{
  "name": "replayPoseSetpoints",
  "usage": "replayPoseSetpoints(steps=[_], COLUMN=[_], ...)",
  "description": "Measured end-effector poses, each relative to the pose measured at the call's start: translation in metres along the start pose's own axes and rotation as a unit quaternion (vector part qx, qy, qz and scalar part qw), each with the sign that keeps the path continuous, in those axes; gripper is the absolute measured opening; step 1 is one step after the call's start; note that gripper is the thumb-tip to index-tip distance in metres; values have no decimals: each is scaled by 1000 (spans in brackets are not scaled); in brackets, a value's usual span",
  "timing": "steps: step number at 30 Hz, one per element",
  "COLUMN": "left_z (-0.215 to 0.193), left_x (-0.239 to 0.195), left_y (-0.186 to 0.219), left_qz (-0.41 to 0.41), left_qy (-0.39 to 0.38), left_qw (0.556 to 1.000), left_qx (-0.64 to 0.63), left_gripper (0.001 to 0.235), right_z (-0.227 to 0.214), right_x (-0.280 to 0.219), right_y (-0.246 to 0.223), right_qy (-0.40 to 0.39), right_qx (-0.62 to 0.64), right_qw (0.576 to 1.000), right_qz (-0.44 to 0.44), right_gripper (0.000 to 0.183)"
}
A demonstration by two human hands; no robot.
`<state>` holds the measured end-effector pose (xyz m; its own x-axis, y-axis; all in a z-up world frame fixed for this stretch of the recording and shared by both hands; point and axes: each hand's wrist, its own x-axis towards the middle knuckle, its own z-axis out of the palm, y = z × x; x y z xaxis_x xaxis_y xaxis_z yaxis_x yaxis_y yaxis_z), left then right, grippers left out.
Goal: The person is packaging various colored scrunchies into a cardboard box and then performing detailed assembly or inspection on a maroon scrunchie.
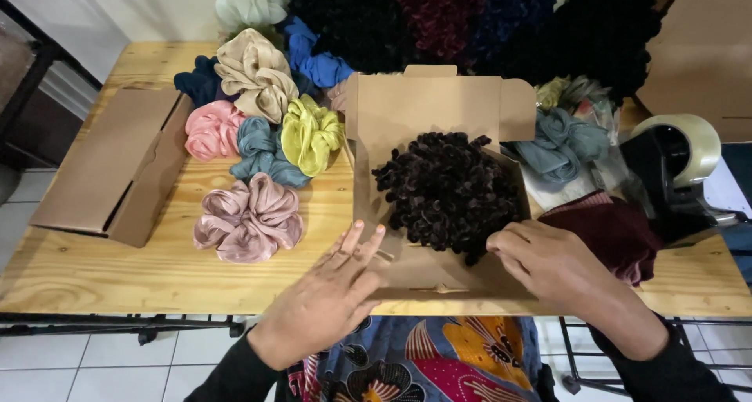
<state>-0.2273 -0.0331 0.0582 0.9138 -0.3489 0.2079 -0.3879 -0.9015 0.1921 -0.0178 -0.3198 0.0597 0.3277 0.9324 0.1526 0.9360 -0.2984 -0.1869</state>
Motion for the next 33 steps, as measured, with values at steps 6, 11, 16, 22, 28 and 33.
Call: replayPoseSetpoints(steps=[6,11,16,22,28,33], left_z=[4,1,1,3,6,7], left_x=[8,13,15,18,21,26], left_y=[-9,-13,-16,-20,-22,-18], left_qz=[-12,-23,-48,-25,-46,-75], left_qy=[61,113,139,178,93,45], left_qw=[998,993,988,984,990,982], left_qx=[-20,-27,-46,-10,97,165], left_gripper=[16,20,17,34,39,76], right_z=[-3,-21,-45,-52,-37,-27], right_x=[4,19,40,61,59,48], right_y=[12,22,16,12,16,23], right_qy=[-62,-139,-235,-255,-199,-148], right_qx=[14,101,189,183,149,70], right_qw=[997,982,932,904,938,970], right_qz=[33,80,201,291,242,179], right_gripper=[30,31,56,71,58,31])
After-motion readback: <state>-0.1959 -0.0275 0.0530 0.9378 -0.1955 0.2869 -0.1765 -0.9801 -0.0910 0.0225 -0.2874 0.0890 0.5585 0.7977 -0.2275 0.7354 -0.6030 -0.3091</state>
